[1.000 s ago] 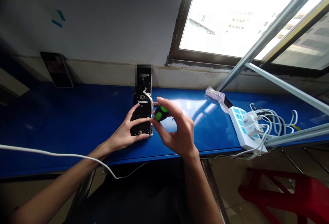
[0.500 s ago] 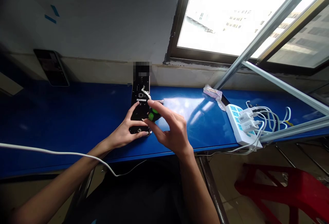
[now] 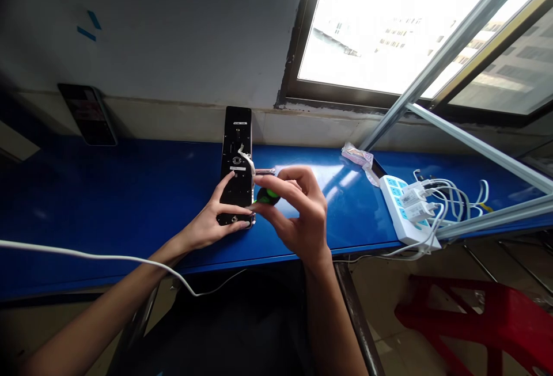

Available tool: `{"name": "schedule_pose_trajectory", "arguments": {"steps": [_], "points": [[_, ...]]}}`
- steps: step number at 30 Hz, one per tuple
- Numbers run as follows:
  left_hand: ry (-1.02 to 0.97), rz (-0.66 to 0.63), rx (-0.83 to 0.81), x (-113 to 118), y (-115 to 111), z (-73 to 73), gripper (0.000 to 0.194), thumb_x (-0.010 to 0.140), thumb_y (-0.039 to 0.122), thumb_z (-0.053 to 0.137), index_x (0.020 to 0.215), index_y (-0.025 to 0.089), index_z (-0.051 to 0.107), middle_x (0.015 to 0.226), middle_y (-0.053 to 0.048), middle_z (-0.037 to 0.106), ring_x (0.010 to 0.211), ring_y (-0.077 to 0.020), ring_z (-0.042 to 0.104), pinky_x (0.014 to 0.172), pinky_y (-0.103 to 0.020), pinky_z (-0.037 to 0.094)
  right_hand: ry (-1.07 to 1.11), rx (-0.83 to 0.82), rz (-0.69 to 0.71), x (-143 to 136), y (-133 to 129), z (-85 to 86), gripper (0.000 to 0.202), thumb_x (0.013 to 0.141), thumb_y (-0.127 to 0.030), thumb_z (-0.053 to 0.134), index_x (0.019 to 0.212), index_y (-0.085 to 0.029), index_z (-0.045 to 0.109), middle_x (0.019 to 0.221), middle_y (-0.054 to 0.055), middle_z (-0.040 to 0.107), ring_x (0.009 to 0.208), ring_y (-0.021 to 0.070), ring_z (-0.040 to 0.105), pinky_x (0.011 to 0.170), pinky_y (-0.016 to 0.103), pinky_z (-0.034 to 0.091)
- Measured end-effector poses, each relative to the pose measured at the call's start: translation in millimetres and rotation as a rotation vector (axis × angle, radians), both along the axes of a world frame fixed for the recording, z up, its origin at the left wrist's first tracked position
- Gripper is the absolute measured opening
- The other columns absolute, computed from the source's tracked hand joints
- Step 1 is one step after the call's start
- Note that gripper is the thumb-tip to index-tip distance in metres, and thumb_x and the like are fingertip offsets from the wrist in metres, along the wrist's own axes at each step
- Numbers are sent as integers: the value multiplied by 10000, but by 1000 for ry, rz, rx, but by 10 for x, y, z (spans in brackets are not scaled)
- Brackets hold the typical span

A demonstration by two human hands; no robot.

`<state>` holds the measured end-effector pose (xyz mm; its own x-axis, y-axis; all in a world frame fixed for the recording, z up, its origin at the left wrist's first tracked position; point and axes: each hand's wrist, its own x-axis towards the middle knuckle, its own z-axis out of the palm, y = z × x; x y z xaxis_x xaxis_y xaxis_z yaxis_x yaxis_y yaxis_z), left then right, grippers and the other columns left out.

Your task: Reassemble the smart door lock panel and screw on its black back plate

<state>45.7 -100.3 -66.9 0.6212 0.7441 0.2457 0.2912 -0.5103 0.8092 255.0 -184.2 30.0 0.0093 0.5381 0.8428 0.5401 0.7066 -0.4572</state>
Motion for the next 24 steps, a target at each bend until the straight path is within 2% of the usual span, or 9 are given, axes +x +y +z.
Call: {"name": "schedule_pose_trajectory", "arguments": {"steps": [2,4,9,11,13,15,19,21,24], "points": [[3,0,1,1,-2,-2,277,858,462,810,1105,340,836,1760,144,-74,1636,-365,97,1350,-480,129,-22,-57,52,9,-9,10,446,967,-87,617,1349,-301,704,1284,90,703,1157,254,714,960,458,627],[3,-3,6,0,-1,-10,278,861,465,807,1107,338,835,1759,146,-81,1634,-367,105,1348,-482,137,-4,-82,117,6,-10,14,481,979,-54,572,1389,-285,676,1328,100,720,1225,285,702,1024,517,605],[6,-1,25,-8,9,-36,333,862,518,795,1125,316,826,1766,130,-76,1628,-394,113,1340,-512,166,22,4,47,-16,31,8,455,846,-124,817,1234,-355,763,1072,38,735,957,213,739,790,387,653],[10,0,26,-12,13,-42,333,867,522,789,1127,318,825,1766,128,-80,1628,-394,115,1339,-515,165,5,-39,29,-21,43,4,427,925,-167,735,1308,-355,722,1151,54,721,1023,219,729,852,409,649],[14,-3,27,-14,17,-47,322,871,519,784,1127,327,825,1764,132,-87,1628,-390,119,1339,-516,165,7,-103,95,-26,45,-1,466,989,-140,615,1411,-335,649,1279,77,724,1156,253,715,964,477,629],[11,-6,35,-16,22,-53,324,870,526,783,1123,329,825,1764,130,-88,1627,-394,122,1338,-522,171,19,-111,160,-34,43,-5,504,967,-99,638,1415,-330,647,1280,74,742,1179,269,716,980,494,625],[14,-3,30,-14,22,-47,341,868,525,785,1147,332,818,1765,125,-89,1631,-393,99,1338,-527,165,-11,-30,57,-51,34,15,493,839,-121,822,1263,-362,748,1045,34,694,906,186,710,762,354,642],[19,2,25,-12,17,-36,325,872,508,786,1144,335,819,1764,127,-86,1633,-382,90,1341,-515,151,-28,-62,27,-53,25,38,432,935,-156,718,1323,-345,715,1144,62,662,980,191,701,844,381,641],[23,0,24,-10,12,-25,314,871,495,790,1134,327,823,1765,119,-76,1634,-376,96,1342,-507,139,-26,-146,130,-48,13,60,473,1033,-106,495,1448,-298,618,1384,107,655,1205,242,688,1048,497,588]]}}
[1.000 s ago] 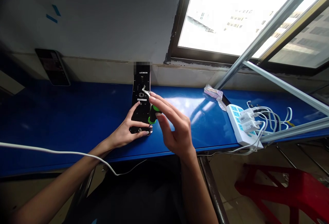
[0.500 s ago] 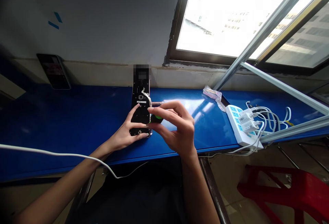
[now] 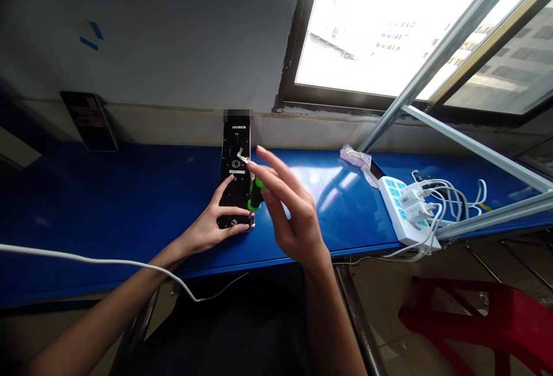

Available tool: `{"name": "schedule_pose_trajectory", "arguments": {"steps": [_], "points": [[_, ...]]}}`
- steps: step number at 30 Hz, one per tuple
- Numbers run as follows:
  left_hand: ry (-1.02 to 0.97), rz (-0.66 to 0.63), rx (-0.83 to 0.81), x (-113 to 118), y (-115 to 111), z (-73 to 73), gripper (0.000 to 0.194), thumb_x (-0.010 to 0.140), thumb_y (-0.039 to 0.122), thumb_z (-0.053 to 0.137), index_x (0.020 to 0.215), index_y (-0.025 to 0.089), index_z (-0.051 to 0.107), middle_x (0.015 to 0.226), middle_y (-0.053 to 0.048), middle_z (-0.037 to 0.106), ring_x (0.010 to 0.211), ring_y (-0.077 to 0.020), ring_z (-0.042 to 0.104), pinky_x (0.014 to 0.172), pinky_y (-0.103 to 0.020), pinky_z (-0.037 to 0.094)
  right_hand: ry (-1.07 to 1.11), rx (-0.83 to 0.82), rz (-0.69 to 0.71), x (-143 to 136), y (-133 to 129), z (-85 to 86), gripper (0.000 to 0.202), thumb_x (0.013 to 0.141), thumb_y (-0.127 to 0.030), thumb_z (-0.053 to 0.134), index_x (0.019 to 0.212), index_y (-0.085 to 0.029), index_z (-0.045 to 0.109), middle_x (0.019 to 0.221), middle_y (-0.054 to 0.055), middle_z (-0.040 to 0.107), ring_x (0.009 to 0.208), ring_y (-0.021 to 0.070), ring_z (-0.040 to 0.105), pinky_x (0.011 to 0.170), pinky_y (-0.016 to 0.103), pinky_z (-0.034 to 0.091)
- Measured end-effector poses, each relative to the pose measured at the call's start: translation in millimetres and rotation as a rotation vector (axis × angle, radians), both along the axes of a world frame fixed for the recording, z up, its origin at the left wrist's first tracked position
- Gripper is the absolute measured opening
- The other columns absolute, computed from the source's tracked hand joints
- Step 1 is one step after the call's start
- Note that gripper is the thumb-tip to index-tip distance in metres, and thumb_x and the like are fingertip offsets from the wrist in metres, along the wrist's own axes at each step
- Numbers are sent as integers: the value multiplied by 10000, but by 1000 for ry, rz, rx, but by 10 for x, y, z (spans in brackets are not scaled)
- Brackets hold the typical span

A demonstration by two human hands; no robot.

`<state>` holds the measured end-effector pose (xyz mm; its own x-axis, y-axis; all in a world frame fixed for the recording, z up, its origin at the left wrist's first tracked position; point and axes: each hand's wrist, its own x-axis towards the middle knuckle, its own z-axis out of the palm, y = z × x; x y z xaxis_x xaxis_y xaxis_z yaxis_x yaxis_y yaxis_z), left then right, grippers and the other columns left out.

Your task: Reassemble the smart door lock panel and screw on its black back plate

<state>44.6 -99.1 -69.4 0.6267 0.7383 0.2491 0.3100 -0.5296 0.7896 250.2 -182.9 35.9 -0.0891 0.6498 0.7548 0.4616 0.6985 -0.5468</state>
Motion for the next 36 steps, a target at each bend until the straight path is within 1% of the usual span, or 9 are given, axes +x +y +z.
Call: {"name": "schedule_pose_trajectory", "arguments": {"steps": [3,6,12,17,22,25,28,33,36], "points": [[-7,1,-4,-2,-2,-3,335,869,513,786,1140,320,822,1766,114,-82,1630,-389,108,1341,-517,150,17,42,28,-5,10,-8,473,967,-93,647,1375,-331,678,1234,66,746,1109,235,732,954,451,635],[-3,4,-6,-2,-5,-2,364,872,530,776,1171,325,812,1765,117,-96,1626,-406,112,1338,-534,163,22,123,-95,-28,34,-20,457,857,-154,819,1253,-373,752,1028,28,698,937,189,717,789,354,650],[-7,5,7,-2,-16,10,333,870,500,785,1146,317,822,1765,121,-79,1622,-408,134,1336,-532,177,18,20,2,-63,35,-9,467,1017,-104,528,1423,-307,638,1368,90,693,1253,260,680,1036,496,606],[-10,7,6,-7,-20,2,357,872,504,784,1184,332,808,1766,117,-78,1620,-393,163,1338,-516,191,41,124,-98,-55,35,-30,443,851,-137,819,1234,-352,762,1057,44,688,943,193,717,771,359,652],[1,10,10,-6,-22,10,329,876,508,781,1154,335,817,1764,129,-68,1624,-393,139,1337,-513,206,23,-9,40,-36,20,-30,474,1019,-85,508,1433,-281,630,1396,114,674,1288,273,658,999,505,619],[0,9,2,-8,-27,15,321,881,511,776,1148,338,817,1761,132,-95,1624,-385,145,1339,-505,202,39,70,6,-30,29,-28,457,930,-80,695,1324,-312,712,1202,71,760,1107,246,737,895,444,657],[-7,6,-14,-12,-31,22,336,876,521,778,1150,329,816,1760,128,-119,1625,-388,138,1337,-514,201,35,146,-119,-34,41,-28,444,846,-140,822,1234,-347,762,991,34,698,887,189,723,726,351,649],[-1,5,-31,-13,-30,28,323,882,500,776,1158,336,815,1764,122,-81,1628,-384,121,1338,-529,169,42,10,-49,-42,17,-40,443,1024,-129,515,1414,-292,649,1301,106,713,1217,265,685,1009,504,606],[-7,0,-28,-12,-25,14,332,884,516,770,1159,336,813,1764,121,-92,1629,-380,124,1333,-529,182,83,71,-49,-51,7,-61,443,927,-99,703,1306,-328,724,1130,63,757,1040,240,734,873,440,645]]}}
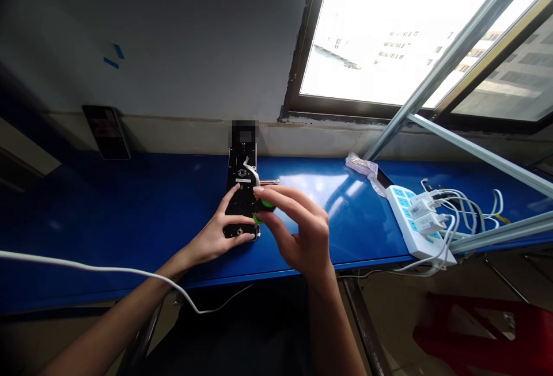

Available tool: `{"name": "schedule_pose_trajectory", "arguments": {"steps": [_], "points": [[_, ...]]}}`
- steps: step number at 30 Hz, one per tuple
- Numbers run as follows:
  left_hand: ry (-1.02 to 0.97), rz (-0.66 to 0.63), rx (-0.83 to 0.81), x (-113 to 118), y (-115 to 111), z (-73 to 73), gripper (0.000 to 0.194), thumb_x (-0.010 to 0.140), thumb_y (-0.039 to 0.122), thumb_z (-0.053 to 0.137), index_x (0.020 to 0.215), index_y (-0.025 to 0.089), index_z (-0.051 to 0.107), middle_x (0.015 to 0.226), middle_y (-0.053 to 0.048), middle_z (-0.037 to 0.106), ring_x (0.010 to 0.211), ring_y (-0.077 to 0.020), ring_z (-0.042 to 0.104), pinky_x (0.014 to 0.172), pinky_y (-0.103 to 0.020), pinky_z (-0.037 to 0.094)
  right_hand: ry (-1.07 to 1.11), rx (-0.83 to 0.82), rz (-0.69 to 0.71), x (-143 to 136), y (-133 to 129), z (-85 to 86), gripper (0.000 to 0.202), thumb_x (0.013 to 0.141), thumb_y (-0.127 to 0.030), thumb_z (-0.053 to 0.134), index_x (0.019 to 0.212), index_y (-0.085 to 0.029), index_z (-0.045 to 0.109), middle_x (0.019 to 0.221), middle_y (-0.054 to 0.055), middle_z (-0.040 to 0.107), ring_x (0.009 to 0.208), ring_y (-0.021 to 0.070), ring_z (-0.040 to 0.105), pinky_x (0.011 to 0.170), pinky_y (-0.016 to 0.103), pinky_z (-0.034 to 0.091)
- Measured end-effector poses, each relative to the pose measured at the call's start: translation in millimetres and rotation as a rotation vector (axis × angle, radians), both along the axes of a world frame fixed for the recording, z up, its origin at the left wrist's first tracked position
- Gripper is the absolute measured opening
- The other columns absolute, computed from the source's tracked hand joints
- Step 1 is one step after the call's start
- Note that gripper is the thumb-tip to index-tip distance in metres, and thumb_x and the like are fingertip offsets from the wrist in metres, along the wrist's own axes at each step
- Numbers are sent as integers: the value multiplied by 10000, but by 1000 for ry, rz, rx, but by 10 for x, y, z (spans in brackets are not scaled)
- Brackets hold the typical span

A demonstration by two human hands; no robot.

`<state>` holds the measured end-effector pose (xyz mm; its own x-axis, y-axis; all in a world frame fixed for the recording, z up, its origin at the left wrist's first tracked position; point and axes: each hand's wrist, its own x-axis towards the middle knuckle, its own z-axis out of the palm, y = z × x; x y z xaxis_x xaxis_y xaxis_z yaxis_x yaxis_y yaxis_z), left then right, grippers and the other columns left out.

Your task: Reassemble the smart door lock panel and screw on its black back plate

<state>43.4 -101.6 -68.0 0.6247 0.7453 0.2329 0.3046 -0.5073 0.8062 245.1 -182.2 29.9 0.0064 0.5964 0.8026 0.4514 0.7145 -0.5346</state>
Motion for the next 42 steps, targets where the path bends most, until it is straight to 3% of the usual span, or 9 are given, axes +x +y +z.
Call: {"name": "schedule_pose_trajectory", "arguments": {"steps": [3,8,14,19,25,30,33,36,42], "points": [[-3,2,0,0,2,-12,345,884,524,766,1166,331,810,1764,121,-97,1627,-382,129,1333,-528,187,6,63,-91,-7,0,-10,433,835,-146,835,1208,-357,773,986,25,655,861,180,689,714,350,624],[0,5,2,0,-4,-4,326,883,512,771,1159,343,813,1761,134,-87,1629,-378,123,1342,-511,176,-44,-81,74,10,5,5,479,1027,-111,495,1451,-297,615,1374,105,671,1254,270,666,1041,517,587],[-1,3,9,-2,3,0,329,879,520,773,1151,338,814,1763,121,-85,1631,-372,118,1343,-507,181,-8,63,-96,11,26,7,422,835,-166,836,1204,-364,776,990,30,679,872,190,705,732,361,646],[5,0,16,3,15,-11,339,881,532,767,1147,329,816,1766,111,-61,1630,-374,127,1340,-526,168,-47,-49,46,3,5,8,465,1007,-120,550,1408,-331,654,1320,78,717,1199,264,708,1026,514,612],[10,7,18,4,10,-7,341,882,526,767,1162,335,811,1766,122,-65,1632,-378,105,1342,-515,172,-5,59,-89,5,34,-26,475,838,-161,834,1248,-388,755,992,27,659,886,187,710,731,353,647],[11,12,6,15,3,14,325,874,515,777,1140,334,821,1765,126,-65,1629,-390,109,1344,-517,153,-47,-36,46,21,28,23,465,1019,-116,521,1414,-326,649,1366,81,700,1240,269,691,1032,509,606],[1,8,5,14,2,7,346,874,539,769,1147,332,818,1765,127,-64,1627,-394,118,1343,-517,165,-28,36,9,17,32,26,443,915,-125,729,1290,-361,733,1114,45,761,1017,233,747,861,424,658],[7,11,6,11,2,-3,357,880,552,759,1155,332,815,1765,130,-73,1630,-390,104,1342,-512,170,-11,65,-86,8,33,17,412,853,-155,815,1203,-369,777,959,24,664,870,181,709,722,340,640],[-3,9,23,10,6,-16,331,875,512,780,1145,324,819,1768,112,-66,1627,-399,115,1341,-529,156,-68,-50,93,23,30,39,482,1006,-85,540,1421,-307,644,1342,85,717,1230,267,698,994,483,622]]}}
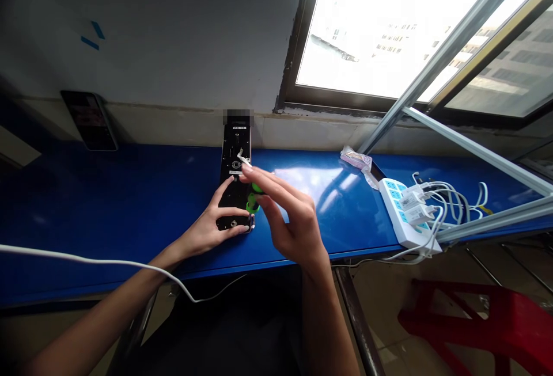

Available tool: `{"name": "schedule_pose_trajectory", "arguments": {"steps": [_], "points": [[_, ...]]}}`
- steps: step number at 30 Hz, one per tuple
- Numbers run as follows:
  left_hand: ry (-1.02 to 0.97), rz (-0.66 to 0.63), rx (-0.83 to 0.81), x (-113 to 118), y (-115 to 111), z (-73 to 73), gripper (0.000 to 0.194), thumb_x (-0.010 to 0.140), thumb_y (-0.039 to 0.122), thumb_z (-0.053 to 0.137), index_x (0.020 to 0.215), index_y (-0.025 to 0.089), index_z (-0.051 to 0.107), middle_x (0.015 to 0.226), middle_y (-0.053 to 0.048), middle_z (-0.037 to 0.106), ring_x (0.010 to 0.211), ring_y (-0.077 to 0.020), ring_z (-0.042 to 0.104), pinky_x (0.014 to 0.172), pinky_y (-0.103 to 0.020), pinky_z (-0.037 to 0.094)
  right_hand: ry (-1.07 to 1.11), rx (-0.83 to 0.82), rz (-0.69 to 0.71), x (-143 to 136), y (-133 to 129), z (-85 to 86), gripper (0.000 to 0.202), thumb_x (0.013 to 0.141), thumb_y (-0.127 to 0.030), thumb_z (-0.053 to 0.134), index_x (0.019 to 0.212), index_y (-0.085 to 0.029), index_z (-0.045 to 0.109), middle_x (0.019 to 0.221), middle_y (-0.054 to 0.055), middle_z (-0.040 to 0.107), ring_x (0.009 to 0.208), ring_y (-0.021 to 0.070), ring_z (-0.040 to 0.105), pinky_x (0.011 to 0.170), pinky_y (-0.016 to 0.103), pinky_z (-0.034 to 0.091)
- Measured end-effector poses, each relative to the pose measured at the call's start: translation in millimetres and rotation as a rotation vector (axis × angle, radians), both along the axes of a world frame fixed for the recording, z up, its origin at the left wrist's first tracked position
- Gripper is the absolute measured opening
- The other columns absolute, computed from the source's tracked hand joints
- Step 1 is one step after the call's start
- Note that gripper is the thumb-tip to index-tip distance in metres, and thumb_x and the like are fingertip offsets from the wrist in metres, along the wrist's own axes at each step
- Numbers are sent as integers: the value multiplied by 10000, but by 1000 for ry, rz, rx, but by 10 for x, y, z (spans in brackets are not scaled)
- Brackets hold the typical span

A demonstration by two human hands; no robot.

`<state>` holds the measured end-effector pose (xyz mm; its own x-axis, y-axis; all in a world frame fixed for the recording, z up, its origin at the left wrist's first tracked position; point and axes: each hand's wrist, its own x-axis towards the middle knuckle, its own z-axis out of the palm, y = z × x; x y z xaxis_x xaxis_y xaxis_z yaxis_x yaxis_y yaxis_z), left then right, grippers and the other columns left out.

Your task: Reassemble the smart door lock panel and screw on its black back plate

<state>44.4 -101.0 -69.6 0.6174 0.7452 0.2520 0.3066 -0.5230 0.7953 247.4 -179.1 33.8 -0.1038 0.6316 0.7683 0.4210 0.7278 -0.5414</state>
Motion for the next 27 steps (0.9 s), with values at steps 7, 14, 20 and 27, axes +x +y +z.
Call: {"name": "schedule_pose_trajectory", "arguments": {"steps": [7,14,20,27], "points": [[7,1,10,3,8,-24,320,889,495,773,1165,337,809,1769,105,-72,1629,-394,107,1335,-551,173,21,87,-177,-1,23,-30,451,847,-148,826,1242,-355,759,1008,35,663,967,202,709,795,373,646],[-1,3,15,1,7,-40,312,890,480,778,1166,336,806,1771,83,-62,1632,-372,114,1336,-537,179,-9,21,-41,16,-40,-60,525,879,-37,745,1330,-301,704,1144,50,776,1060,229,749,904,420,649],[18,7,37,22,-7,-29,331,895,460,774,1189,309,795,1775,47,-72,1618,-404,165,1318,-548,237,-85,75,-35,-21,-14,-86,518,858,-30,773,1315,-264,698,1173,62,763,1041,193,757,898,352,651],[268,53,272,-70,-61,271,740,810,615,812,1484,419,577,1775,7,-106,1575,-575,-7,1157,-823,288,191,1,-66,177,-9,-247,660,858,-53,766,1419,-324,547,1078,18,782,937,206,801,820,389,698]]}}
